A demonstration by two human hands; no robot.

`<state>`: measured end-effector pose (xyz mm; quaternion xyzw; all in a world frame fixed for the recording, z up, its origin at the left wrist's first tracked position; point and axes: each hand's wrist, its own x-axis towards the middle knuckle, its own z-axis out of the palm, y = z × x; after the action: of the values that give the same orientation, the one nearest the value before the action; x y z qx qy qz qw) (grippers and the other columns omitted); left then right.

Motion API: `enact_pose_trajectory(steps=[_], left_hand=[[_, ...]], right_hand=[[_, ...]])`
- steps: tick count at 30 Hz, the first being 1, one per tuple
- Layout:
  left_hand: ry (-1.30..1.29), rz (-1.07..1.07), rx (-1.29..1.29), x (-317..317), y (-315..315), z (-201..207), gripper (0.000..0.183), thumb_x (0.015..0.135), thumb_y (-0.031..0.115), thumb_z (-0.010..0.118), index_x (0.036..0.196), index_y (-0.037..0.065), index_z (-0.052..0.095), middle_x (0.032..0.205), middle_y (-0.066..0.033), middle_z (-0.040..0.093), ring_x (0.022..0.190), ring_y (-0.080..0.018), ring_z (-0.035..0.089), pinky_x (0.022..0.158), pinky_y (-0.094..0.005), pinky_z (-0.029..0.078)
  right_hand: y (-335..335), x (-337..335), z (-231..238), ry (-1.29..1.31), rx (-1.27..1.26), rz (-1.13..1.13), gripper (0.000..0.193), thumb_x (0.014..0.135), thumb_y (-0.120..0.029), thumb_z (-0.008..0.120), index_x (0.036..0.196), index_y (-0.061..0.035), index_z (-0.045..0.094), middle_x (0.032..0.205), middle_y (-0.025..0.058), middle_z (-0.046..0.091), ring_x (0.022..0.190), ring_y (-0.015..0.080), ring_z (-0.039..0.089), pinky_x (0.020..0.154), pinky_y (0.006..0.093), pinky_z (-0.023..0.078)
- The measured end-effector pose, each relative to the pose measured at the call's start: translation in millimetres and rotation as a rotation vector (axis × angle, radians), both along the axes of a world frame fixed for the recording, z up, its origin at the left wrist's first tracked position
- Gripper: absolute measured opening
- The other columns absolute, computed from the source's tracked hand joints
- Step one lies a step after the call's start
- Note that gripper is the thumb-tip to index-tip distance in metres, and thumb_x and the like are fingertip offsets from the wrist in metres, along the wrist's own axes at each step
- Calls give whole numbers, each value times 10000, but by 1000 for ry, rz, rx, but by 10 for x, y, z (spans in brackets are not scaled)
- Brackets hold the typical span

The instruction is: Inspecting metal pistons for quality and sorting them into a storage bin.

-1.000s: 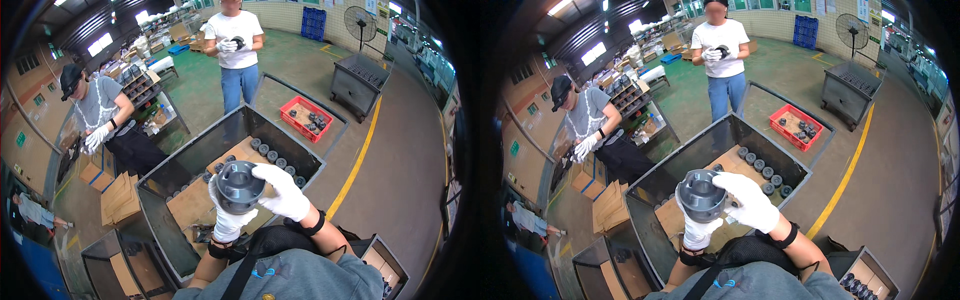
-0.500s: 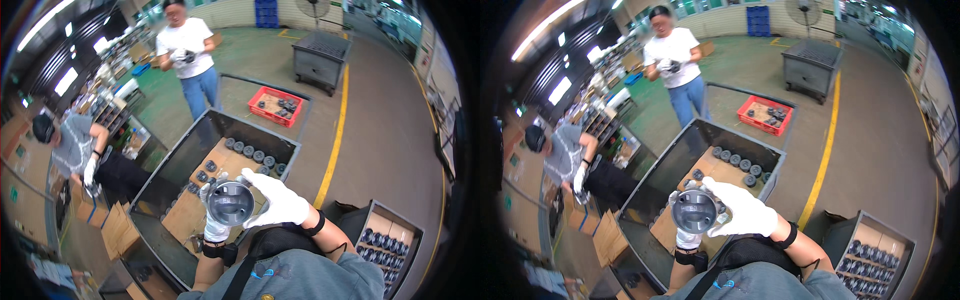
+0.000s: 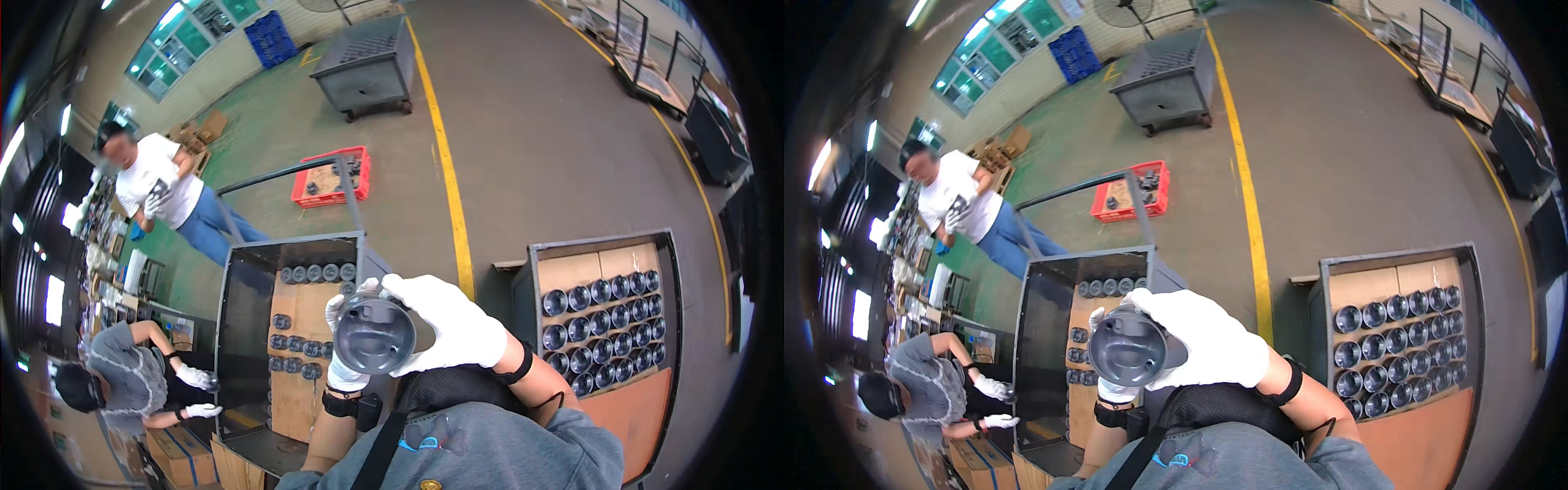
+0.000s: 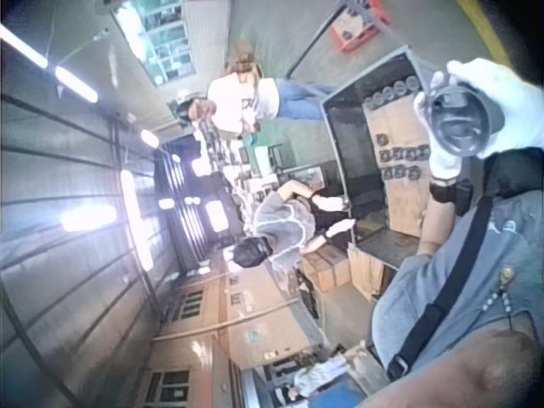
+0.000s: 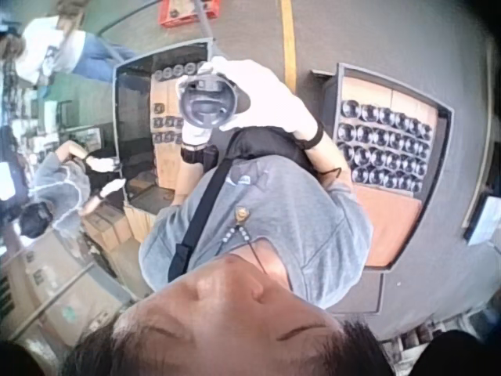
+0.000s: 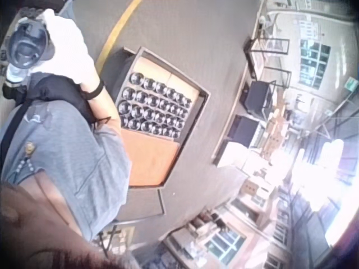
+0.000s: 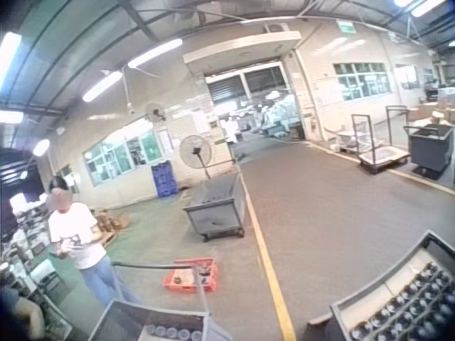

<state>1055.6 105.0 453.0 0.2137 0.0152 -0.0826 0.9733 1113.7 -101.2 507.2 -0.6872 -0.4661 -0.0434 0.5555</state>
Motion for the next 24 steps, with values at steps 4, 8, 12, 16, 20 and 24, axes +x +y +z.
enact_pose_trajectory(steps=[4,8,12,16,20,24], left_hand=[[110,-28,260,80,-365,-233,531,962,448,498,1377,121,445,1279,-128,576,1182,-254,556,1013,-425,481],[200,-87,583,90,-652,-563,514,965,438,508,1380,143,433,1278,-125,574,1183,-248,555,1001,-430,493],[354,-287,193,458,-1120,-349,630,866,169,710,1386,180,354,1407,-99,447,1244,-241,507,1026,-456,476],[-376,-431,895,599,-1440,-730,1054,586,86,919,1410,159,267,1414,-125,418,1308,-277,445,1084,-474,407],[-324,-792,653,711,-1785,-1186,1098,671,7,838,1525,146,162,1517,-140,291,1356,-291,379,1117,-432,335],[225,-974,750,732,-1789,-1137,811,806,-15,716,1489,54,286,1502,-101,342,1275,-184,463,981,-321,462]], right_hand=[[-494,91,-150,111,-5,-107,1042,591,-411,896,1420,-9,408,1248,174,586,1096,344,579,930,406,468],[-919,123,-213,191,-105,-199,1033,622,-486,855,1426,-17,407,1237,188,581,1137,367,568,949,413,463],[-1268,38,-312,178,-178,-393,1037,652,-552,803,1466,-84,362,1306,201,512,1114,387,575,931,443,481],[-1508,-100,-509,432,-409,-513,962,667,-463,800,1454,-107,376,1255,200,531,1031,386,619,856,424,530],[-1903,-254,-944,655,-371,-677,751,683,-405,757,1302,-60,508,1164,215,579,966,359,645,856,407,531],[-2481,-217,-1703,871,-195,-1000,642,692,-441,765,1145,-13,611,1001,205,655,926,327,650,818,380,521]])
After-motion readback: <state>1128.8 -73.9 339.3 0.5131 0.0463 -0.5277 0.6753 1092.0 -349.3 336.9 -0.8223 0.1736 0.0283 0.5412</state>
